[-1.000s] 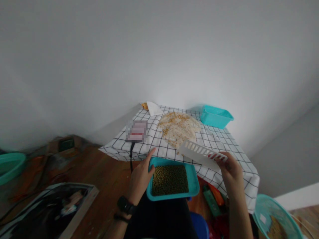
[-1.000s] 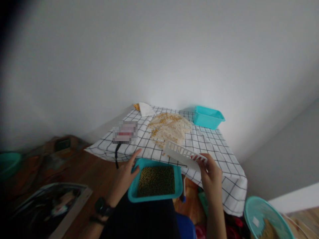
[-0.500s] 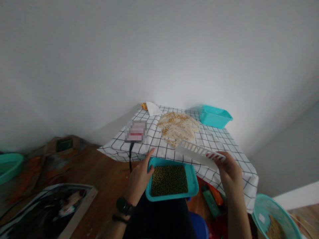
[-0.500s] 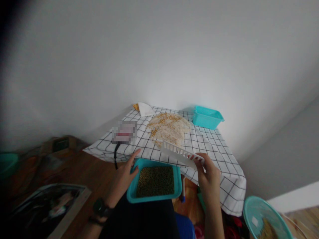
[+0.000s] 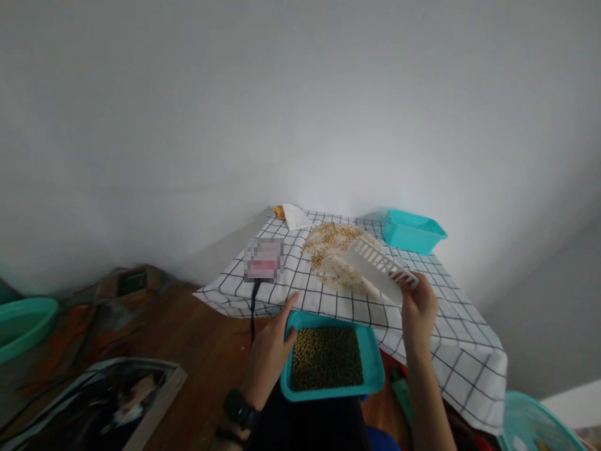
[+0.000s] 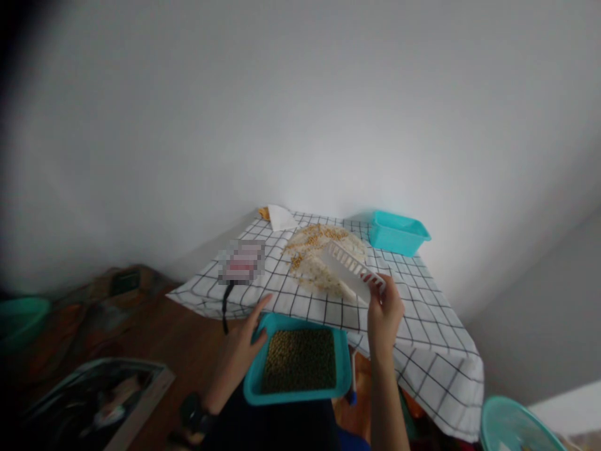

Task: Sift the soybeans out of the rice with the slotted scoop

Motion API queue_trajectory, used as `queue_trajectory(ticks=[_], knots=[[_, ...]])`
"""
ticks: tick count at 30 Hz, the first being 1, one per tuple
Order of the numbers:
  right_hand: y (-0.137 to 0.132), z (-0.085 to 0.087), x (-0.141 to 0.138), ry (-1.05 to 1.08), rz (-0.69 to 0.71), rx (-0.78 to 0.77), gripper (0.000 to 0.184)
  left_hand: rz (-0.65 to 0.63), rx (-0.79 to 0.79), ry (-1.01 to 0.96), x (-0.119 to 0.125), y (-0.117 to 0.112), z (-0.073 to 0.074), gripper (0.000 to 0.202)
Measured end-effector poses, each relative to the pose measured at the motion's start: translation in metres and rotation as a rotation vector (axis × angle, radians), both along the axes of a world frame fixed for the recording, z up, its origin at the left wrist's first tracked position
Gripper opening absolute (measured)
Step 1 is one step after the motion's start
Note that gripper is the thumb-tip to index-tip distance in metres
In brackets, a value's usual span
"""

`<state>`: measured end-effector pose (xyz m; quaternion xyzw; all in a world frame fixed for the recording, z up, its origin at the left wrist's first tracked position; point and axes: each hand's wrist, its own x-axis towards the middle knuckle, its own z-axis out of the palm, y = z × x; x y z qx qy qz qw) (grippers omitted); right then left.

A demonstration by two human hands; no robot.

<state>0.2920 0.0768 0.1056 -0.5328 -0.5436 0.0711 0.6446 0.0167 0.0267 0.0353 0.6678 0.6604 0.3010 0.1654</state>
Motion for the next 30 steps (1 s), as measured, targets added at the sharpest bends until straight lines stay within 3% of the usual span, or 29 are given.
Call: queue_trajectory(ticks=[4,12,24,30], knots=[[0.051,0.006,0.007,0.114,-0.019,0.107,0.017,0.005,0.008,0.0,0.001,-0.001,0.002,0.063],[0.141,0.014,0.023,0.098,-0.015,0.087,0.017,-0.013,0.015,-0.044,-0.002,0.002,-0.004,0.064],[0.228,0.016,0.035,-0.057,-0.166,0.006,0.009,-0.049,0.015,-0.091,-0.011,0.006,-0.02,0.066],[0.259,0.014,0.044,-0.11,-0.126,-0.05,0.008,-0.053,-0.037,-0.086,-0.014,0.009,-0.018,0.063]])
